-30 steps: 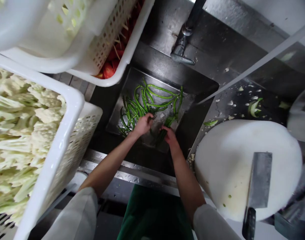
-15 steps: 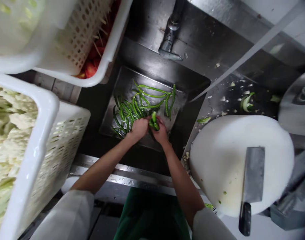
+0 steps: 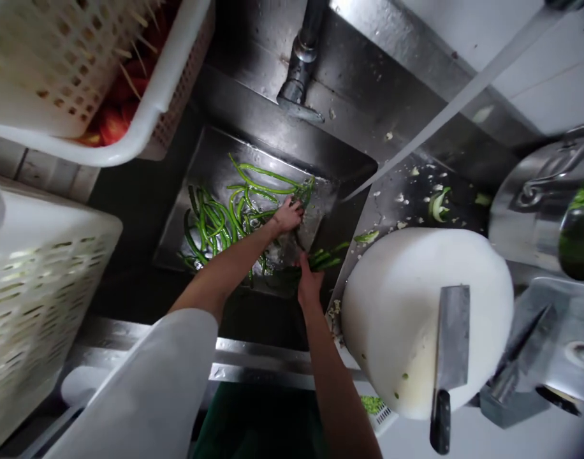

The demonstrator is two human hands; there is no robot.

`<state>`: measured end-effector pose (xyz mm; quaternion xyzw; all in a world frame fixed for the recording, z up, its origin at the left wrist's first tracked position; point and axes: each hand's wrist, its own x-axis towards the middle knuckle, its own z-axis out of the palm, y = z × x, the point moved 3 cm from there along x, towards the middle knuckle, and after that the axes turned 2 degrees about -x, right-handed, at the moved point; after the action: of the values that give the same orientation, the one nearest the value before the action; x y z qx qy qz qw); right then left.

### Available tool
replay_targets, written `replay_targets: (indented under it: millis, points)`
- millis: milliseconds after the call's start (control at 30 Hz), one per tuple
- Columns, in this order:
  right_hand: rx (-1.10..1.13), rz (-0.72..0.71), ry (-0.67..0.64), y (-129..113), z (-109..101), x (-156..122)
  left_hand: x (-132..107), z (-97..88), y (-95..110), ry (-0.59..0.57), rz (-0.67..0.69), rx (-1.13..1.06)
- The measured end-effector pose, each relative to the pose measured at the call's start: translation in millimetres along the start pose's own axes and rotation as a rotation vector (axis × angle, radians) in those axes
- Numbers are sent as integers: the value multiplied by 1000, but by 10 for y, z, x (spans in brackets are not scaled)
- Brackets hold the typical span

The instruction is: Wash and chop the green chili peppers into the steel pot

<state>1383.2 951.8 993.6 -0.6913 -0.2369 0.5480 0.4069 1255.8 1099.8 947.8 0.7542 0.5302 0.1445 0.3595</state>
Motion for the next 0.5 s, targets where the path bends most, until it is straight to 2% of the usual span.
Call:
replay_targets:
  millis: [67,167,267,333,400,433,500]
  points:
    - [-45,-31,53,7,-80,-7,-2,32,66,-24,-6,-20]
    - [-81,-166,92,-141,-88,8,-280,-67,292,88,-53,-215]
    - [-79,-276,12,-356,50,60,-655,-185,533,274,-157,-518]
    - [-93,-264,-78,-435,168,128,-790,-226,578,305,-249,-747]
    - [-96,-207,-88,-426,227,221,-765,-282,476,263,-332,-875]
    - [-88,-165,-57,-387,224,270,-700,-337,366,264,-363,-851]
    - [-65,-69,1,-257,176,349,-508,-495,72,329,-383,-611]
